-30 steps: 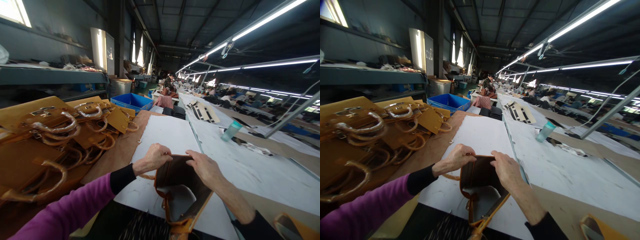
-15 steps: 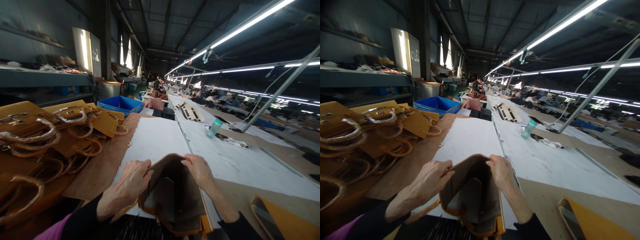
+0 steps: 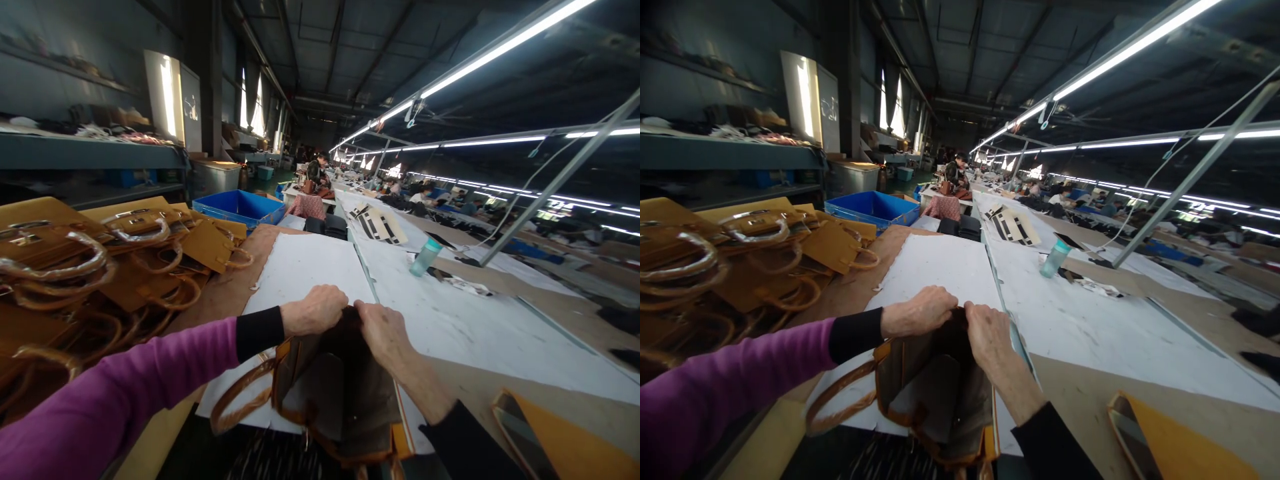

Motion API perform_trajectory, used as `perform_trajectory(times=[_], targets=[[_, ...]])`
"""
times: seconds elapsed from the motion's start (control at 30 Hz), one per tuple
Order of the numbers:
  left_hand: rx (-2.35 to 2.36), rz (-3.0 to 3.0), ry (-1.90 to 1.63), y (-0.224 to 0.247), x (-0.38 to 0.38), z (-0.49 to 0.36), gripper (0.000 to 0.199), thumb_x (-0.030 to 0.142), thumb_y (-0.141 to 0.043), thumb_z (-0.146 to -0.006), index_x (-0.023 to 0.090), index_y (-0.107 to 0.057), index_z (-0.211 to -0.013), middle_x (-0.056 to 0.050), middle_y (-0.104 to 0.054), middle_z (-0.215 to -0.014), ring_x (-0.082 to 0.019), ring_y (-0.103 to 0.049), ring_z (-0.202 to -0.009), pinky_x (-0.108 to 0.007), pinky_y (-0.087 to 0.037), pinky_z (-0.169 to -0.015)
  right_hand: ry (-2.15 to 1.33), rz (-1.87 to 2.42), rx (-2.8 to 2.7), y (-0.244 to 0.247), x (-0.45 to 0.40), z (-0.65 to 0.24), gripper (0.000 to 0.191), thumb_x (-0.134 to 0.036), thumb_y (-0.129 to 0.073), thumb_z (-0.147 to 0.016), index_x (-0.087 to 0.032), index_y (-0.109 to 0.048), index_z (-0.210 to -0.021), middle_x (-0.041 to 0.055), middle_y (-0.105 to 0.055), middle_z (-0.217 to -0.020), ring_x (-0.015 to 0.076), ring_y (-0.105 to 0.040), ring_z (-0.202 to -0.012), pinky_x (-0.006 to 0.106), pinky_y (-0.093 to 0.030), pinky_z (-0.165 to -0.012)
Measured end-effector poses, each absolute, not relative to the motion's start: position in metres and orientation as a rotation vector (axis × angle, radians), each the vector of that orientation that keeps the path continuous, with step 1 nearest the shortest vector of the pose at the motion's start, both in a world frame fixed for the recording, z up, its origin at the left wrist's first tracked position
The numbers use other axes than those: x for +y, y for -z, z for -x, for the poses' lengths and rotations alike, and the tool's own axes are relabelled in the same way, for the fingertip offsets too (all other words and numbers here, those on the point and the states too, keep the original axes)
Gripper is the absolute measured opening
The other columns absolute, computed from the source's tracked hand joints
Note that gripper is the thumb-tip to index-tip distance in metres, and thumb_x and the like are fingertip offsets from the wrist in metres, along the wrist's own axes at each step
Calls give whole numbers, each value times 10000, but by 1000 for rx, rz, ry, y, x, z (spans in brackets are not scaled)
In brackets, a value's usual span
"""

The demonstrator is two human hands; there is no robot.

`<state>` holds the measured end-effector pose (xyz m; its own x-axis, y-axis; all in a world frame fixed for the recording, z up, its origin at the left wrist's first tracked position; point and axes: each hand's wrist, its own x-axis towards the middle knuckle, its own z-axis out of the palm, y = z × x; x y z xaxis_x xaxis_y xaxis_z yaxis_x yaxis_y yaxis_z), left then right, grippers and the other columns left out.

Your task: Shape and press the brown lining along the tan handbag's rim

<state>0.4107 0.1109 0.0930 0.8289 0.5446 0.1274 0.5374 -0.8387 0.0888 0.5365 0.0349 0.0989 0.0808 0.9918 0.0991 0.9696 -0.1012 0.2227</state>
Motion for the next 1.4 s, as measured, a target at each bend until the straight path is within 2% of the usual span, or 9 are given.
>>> perform_trajectory(times=[0.07, 0.27, 0.67, 0.8, 0.97, 1.07, 1.17, 1.27, 1.4], targets=[[864, -2965, -245, -90, 112, -411, 189, 162, -470, -774, 120, -652, -802, -125, -656, -766, -252, -634, -762, -334, -495, -660, -317, -2221, 2090, -97, 41, -540, 211, -183, -417, -826, -235, -617, -869, 70, -668, -803, 214, -613, -778, 280, -330, -598], [828, -2964, -233, -90, 119, -414, 211, 213, -469, -798, 129, -662, -788, -137, -658, -749, -252, -637, -736, -337, -499, -652, -160, -2229, 2191, -90, 51, -557, 248, -321, -422, -860, -230, -652, -881, 65, -685, -840, 197, -605, -843, 264, -349, -662], [821, -3023, -271, -89, 119, -413, 219, 215, -449, -791, 149, -653, -747, -117, -657, -726, -272, -636, -687, -355, -487, -588, -46, -2275, 2238, -90, 50, -557, 318, -329, -357, -884, -212, -645, -818, 50, -676, -770, 184, -606, -815, 259, -334, -657], [872, -3001, -278, -94, 118, -415, 187, 236, -483, -801, 163, -655, -815, -110, -660, -775, -260, -630, -755, -359, -480, -658, 57, -2344, 2251, -92, 51, -555, 311, -332, -354, -881, -213, -636, -823, 49, -680, -814, 189, -603, -849, 255, -348, -676], [840, -2982, -236, -97, 118, -419, 196, 274, -485, -834, 171, -652, -828, -104, -658, -802, -236, -623, -811, -331, -469, -706, 224, -2422, 2248, -93, 39, -554, 261, -265, -361, -867, -224, -613, -926, 55, -673, -921, 186, -592, -915, 245, -359, -687], [813, -3018, -250, -96, 116, -421, 245, 311, -464, -848, 153, -649, -813, -117, -655, -789, -245, -630, -799, -327, -469, -685, 145, -2527, 2019, -90, 23, -554, 217, -245, -392, -842, -217, -578, -949, 69, -670, -901, 213, -601, -882, 259, -355, -642], [771, -3060, -273, -94, 113, -423, 249, 278, -443, -843, 141, -648, -804, -125, -656, -759, -254, -638, -759, -324, -469, -639, -24, -2591, 1786, -85, 9, -554, 264, -304, -326, -884, -203, -553, -974, 89, -669, -836, 236, -620, -806, 277, -338, -596], [726, -3080, -295, -92, 114, -425, 253, 257, -430, -829, 142, -650, -783, -129, -661, -740, -264, -640, -733, -322, -464, -599, -112, -2560, 1749, -86, 7, -554, 348, -340, -248, -908, -217, -572, -948, 92, -667, -813, 249, -625, -783, 288, -329, -573], [721, -3072, -313, -89, 120, -427, 246, 260, -435, -809, 161, -654, -757, -119, -667, -746, -267, -639, -729, -318, -454, -580, -153, -2484, 1806, -91, 16, -559, 370, -341, -254, -902, -226, -604, -931, 95, -667, -820, 264, -625, -789, 304, -342, -585]])
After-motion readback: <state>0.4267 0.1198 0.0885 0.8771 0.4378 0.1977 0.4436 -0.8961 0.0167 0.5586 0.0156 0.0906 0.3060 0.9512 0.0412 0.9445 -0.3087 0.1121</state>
